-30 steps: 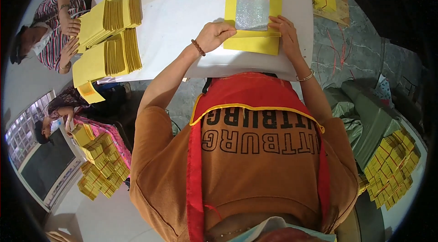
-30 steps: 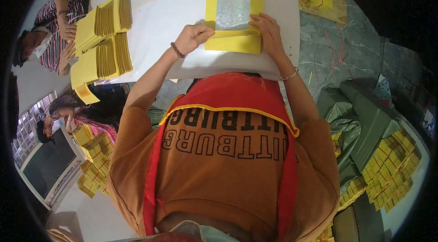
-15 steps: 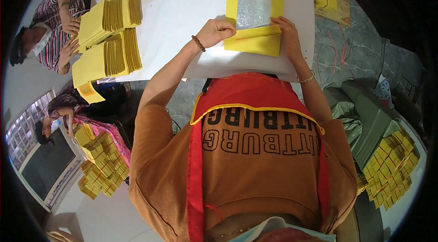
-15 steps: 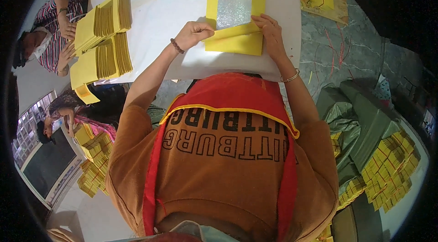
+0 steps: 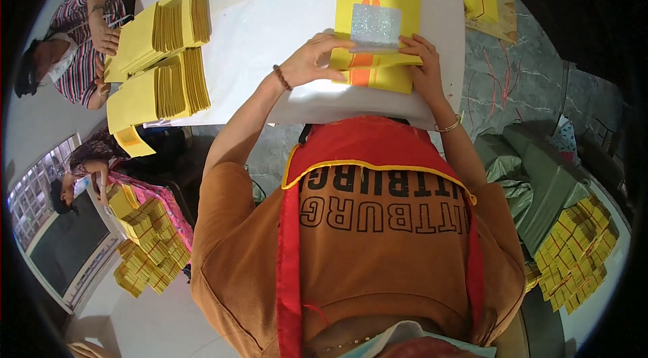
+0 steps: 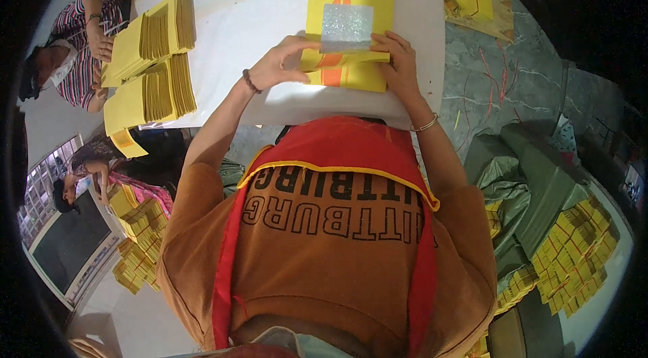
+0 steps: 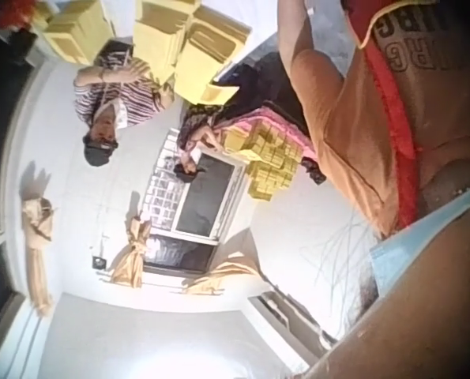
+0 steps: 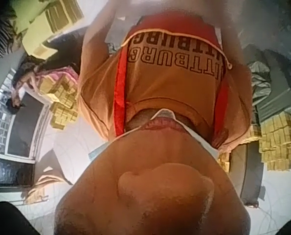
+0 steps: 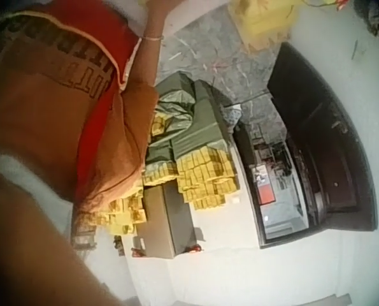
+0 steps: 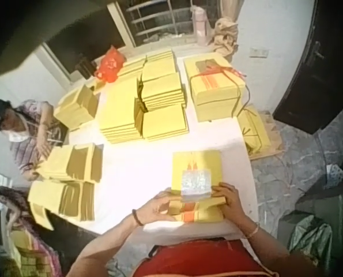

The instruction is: Folding and stacking yellow ceremonial joss paper sheets.

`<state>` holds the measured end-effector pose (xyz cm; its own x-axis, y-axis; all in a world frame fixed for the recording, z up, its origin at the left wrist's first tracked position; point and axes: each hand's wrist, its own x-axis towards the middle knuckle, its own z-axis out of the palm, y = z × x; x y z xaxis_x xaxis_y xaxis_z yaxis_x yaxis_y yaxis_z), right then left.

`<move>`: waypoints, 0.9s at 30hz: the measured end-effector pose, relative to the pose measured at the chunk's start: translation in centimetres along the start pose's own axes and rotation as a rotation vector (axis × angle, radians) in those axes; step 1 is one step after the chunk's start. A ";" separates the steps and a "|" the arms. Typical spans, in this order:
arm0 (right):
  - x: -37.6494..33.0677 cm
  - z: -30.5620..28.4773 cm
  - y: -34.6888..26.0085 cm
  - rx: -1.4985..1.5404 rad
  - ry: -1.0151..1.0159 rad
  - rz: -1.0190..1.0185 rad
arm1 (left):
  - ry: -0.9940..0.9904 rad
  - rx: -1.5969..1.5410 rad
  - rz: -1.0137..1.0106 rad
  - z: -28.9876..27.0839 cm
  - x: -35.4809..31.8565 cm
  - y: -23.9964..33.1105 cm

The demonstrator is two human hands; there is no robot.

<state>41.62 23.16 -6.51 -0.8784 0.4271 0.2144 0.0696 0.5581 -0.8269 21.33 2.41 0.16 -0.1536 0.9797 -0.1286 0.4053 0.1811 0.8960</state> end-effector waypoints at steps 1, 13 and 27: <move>0.0 0.2 0.1 -0.003 0.001 -0.005 | 0.004 0.002 0.004 0.1 0.1 -0.2; 0.1 -3.7 -3.9 -0.005 -0.002 -0.213 | 0.306 0.796 0.370 1.0 -0.6 1.0; 1.8 -0.3 -2.3 0.212 0.048 0.438 | 0.417 -0.094 -0.428 3.9 1.2 -1.4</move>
<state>40.04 22.80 -4.08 -0.7652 0.6242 -0.1576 0.3252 0.1635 -0.9314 24.10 3.64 -2.90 -0.6335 0.7018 -0.3258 0.1506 0.5249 0.8377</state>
